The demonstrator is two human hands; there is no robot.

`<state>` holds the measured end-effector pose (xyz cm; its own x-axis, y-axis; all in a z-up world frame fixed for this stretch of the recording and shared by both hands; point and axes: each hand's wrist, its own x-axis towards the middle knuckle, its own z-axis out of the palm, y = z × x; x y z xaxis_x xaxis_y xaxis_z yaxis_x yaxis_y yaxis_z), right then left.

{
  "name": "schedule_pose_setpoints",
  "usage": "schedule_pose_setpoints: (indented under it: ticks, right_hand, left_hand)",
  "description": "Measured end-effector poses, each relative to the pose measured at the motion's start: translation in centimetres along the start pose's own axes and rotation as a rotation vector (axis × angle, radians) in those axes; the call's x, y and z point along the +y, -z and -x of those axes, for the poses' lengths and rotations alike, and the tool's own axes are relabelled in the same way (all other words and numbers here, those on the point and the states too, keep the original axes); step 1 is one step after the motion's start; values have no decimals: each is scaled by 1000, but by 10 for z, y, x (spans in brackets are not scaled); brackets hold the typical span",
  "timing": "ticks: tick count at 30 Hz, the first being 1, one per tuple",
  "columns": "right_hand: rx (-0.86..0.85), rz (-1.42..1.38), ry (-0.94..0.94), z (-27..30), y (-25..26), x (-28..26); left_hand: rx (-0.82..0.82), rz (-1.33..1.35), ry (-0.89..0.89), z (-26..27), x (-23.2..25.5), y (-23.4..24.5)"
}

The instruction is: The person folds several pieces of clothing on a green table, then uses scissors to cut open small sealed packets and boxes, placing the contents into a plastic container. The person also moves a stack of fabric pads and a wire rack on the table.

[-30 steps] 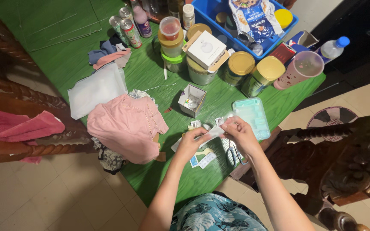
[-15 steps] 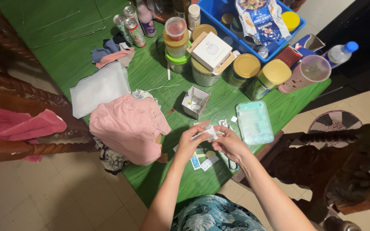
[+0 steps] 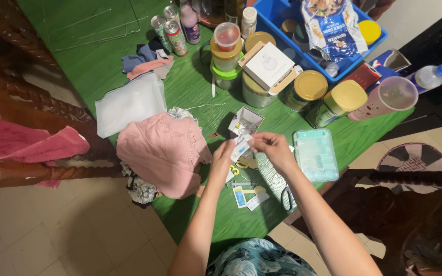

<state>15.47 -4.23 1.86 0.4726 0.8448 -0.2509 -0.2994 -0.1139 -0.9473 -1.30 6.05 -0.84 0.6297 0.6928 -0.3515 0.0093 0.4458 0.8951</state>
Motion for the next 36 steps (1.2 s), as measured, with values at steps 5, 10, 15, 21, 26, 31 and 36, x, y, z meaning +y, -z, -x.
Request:
schedule_pose_setpoints:
  ticks: [5,10,15,21,26,31,36]
  right_hand:
    - [12,42,-34,-6,2,-4]
    - [-20,152,-24,0,-1,-16]
    - [-85,156,-21,9,-4,-29]
    - [-121,223,-136,8,-3,-24]
    - [171,500,276,-26,7,-8]
    - [21,1026,505,-70,2,8]
    - [-41,1133,773,-57,-4,4]
  left_hand:
    - [-123,61,78,3,8,5]
    - [-139,-31,63,5,15,1]
    - [-206,24,-10,0,12,-2]
    - [-174,14,-18,-9,-8,-5]
    - [111,-162,-37,-13,-20,-1]
    - [220,-410,6,-12,-47,25]
    - [283,-969,-34,6,-76,52]
